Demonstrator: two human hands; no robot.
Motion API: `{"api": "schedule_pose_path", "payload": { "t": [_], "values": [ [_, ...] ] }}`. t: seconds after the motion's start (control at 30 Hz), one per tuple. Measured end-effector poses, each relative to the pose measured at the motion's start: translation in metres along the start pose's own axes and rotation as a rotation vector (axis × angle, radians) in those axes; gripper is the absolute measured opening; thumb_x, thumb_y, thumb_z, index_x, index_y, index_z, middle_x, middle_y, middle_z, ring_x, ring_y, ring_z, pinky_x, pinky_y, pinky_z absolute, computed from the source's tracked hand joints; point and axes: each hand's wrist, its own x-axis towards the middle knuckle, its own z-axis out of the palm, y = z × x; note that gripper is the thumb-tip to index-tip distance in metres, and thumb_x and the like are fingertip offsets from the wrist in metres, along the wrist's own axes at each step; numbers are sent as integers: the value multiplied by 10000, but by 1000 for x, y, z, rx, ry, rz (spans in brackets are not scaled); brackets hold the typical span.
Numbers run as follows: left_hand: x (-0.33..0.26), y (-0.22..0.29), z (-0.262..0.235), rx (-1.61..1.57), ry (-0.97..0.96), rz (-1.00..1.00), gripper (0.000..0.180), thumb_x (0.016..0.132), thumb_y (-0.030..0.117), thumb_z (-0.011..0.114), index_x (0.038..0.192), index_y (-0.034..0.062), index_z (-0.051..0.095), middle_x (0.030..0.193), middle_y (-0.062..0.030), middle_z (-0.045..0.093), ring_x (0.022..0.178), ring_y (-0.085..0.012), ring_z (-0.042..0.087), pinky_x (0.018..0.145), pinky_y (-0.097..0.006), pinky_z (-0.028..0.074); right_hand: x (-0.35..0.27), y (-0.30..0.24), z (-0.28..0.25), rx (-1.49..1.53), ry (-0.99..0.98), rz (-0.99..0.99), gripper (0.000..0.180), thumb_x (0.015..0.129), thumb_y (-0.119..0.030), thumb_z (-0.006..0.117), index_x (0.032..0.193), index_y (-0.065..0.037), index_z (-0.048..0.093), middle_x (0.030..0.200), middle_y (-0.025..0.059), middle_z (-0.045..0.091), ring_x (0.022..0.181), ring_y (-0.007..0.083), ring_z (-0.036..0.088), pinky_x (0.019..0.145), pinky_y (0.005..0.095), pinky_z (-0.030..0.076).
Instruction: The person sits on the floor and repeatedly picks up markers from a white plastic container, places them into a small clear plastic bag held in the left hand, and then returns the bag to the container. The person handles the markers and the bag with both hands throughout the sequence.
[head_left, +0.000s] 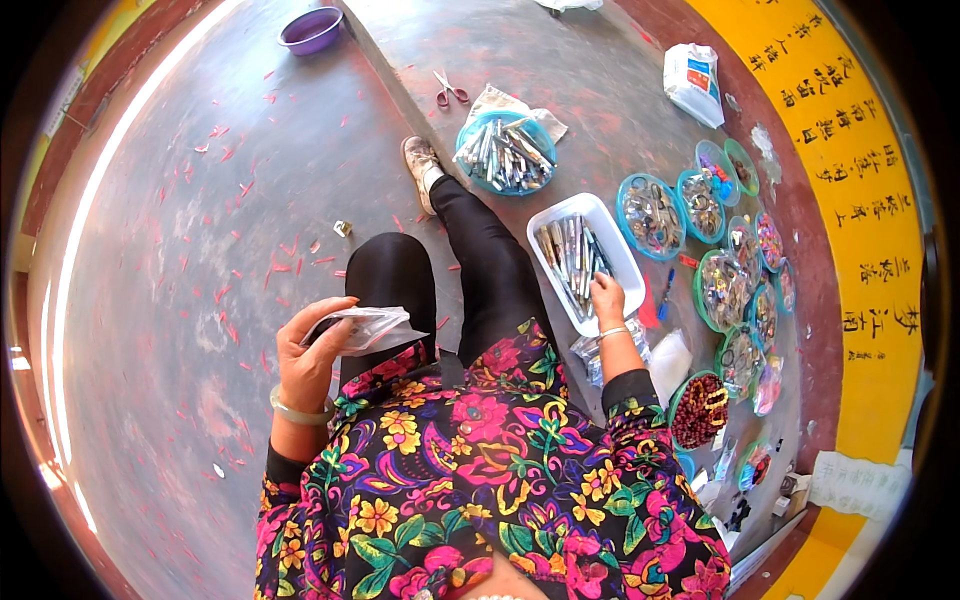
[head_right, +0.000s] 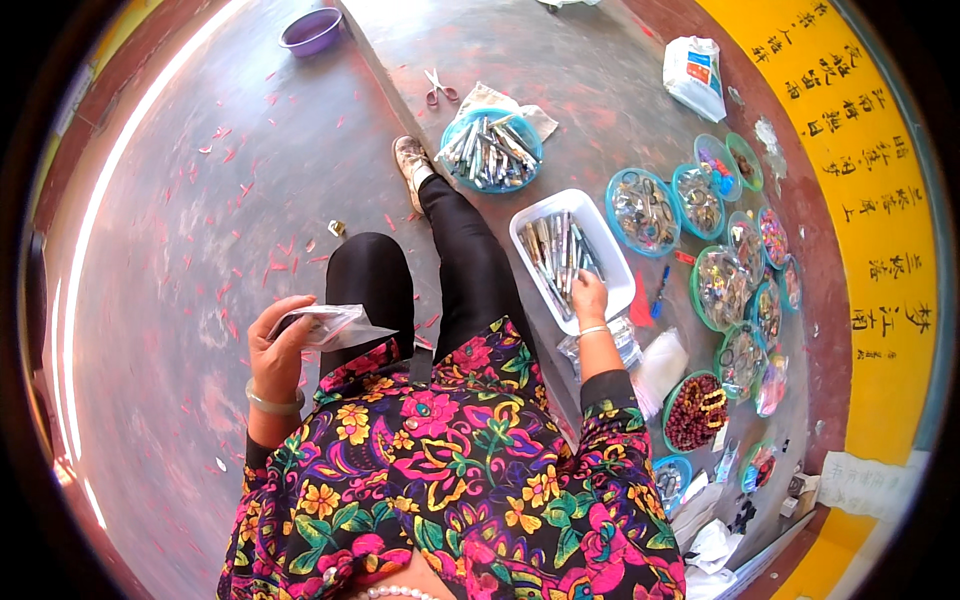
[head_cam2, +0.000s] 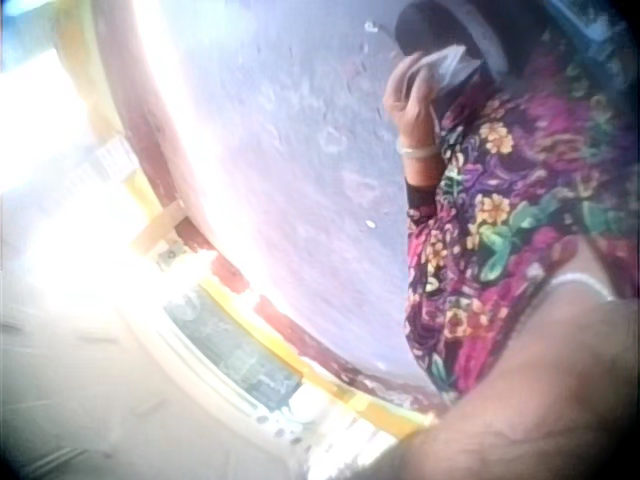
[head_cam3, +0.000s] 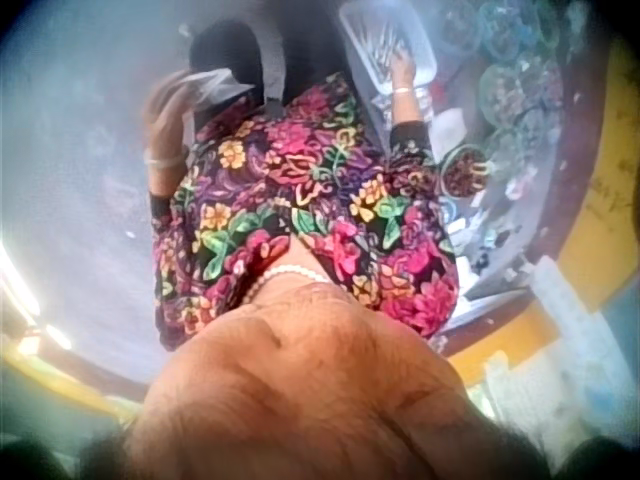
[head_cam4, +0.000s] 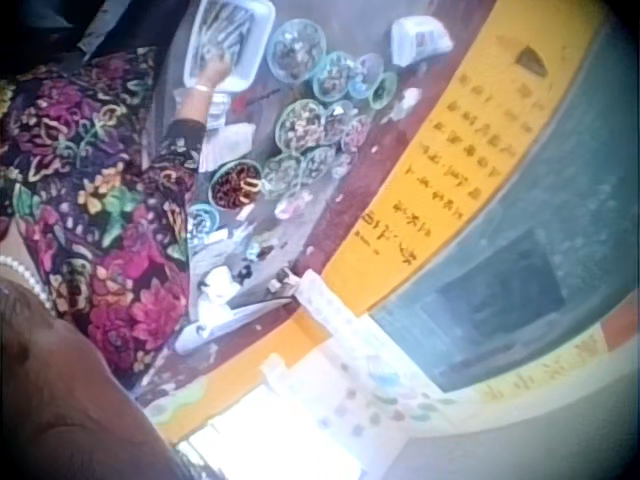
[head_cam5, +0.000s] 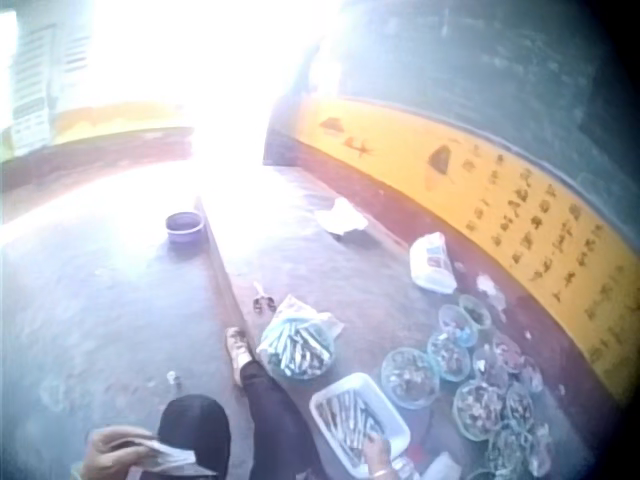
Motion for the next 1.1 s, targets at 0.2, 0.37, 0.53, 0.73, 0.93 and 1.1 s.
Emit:
{"api": "schedule_pose_path", "payload": {
  "t": [0.2,0.37,0.53,0.73,0.93,1.1],
  "values": [
    [3,-2,10,5,28,17,213,821,9,608,1027,-42,630,940,-80,653,818,-113,608,735,-222,476,42,54,-4,-203,-5,76,415,759,-234,575,1109,-13,610,1059,227,617,1030,348,580,900,387,440],
    [1,1,14,58,26,-21,210,813,5,612,1016,-44,631,968,-100,656,846,-127,611,759,-235,476,69,39,4,-302,11,74,380,757,-207,549,1085,-23,607,1047,229,617,1010,374,573,886,429,439],
    [2,2,19,59,50,-15,210,810,5,612,1013,-46,632,974,-103,654,850,-133,611,765,-235,472,80,59,19,-408,-26,127,327,744,-133,516,1039,-33,613,1000,219,631,983,368,585,865,430,450],
    [2,4,22,61,49,-17,209,819,19,617,1018,-41,634,951,-89,653,837,-126,607,750,-229,470,68,75,31,-376,17,119,258,706,-102,542,935,-31,636,924,200,651,913,356,612,814,419,474],
    [0,3,19,73,46,-23,209,825,31,619,1020,-41,633,927,-65,650,811,-102,602,722,-214,470,37,50,9,-215,70,41,212,743,-109,549,868,6,676,807,180,672,734,319,651,674,387,499],
    [-1,-1,17,27,31,-9,212,826,29,617,1025,-41,630,917,-64,651,807,-98,602,720,-216,472,4,31,-6,718,24,419,296,831,-129,609,1094,4,582,732,36,609,600,108,606,503,219,475]
  ]
}}
